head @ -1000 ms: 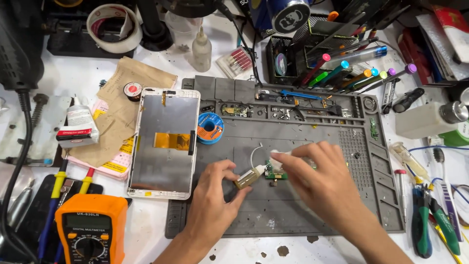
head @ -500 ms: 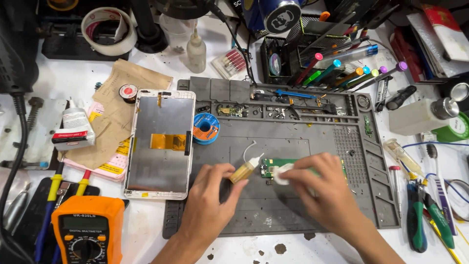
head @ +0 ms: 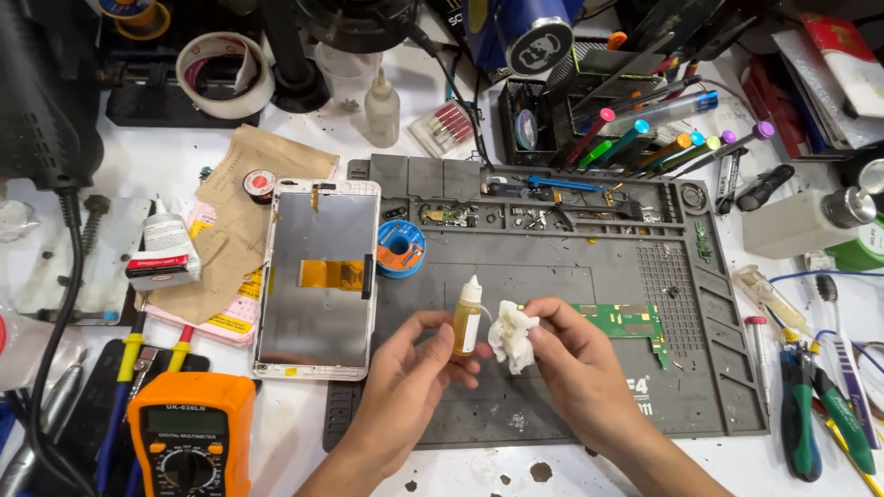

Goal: The person holds a disassembled phone motherboard on a repair mat and applies liquid from a small bottle with a brush applicator onto the board, repositioning the board and wiping it with a tissue between applications.

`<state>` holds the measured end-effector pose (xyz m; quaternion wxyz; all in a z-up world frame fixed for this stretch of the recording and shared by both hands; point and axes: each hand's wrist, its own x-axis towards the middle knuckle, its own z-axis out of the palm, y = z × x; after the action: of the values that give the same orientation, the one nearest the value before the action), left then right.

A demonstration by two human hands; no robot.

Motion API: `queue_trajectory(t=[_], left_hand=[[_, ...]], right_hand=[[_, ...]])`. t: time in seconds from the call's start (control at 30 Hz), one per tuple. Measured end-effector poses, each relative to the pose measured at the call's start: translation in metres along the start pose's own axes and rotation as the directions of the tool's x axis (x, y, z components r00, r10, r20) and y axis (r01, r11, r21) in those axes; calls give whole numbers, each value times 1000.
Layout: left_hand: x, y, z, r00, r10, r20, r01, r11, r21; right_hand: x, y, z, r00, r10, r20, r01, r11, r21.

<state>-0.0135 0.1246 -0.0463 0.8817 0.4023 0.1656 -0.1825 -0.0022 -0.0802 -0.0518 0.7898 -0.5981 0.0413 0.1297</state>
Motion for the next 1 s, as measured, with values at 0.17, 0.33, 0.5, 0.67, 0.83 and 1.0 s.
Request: queue_trajectory(t=[0.17, 0.33, 0.5, 0.67, 0.83, 1.0], left_hand=[[-1, -1, -4, 999, 42, 14, -42, 999, -14], [-3, -3, -8, 991, 91, 99, -83, 993, -86], [-1, -17, -23, 985, 43, 164, -6, 976, -218], [2, -25, -25, 989, -10, 149, 49, 964, -260], [10, -30, -36, 985, 73, 159, -13, 939, -344], [5, -20, -25, 939, 324, 115, -321, 946, -46]], right_hand=[[3, -2, 0, 1000, -15, -11, 15, 1000, -7], [-4, -4, -6, 1000, -7, 7, 7, 996, 91], [-30, 1, -74, 933, -247, -263, 228, 968, -103], [-68, -21, -189, 508, -666, -546, -132, 566, -813], [-60, -27, -212, 555, -682, -475, -133, 492, -861], [-60, -42, -227, 618, -683, -389, -142, 390, -910]])
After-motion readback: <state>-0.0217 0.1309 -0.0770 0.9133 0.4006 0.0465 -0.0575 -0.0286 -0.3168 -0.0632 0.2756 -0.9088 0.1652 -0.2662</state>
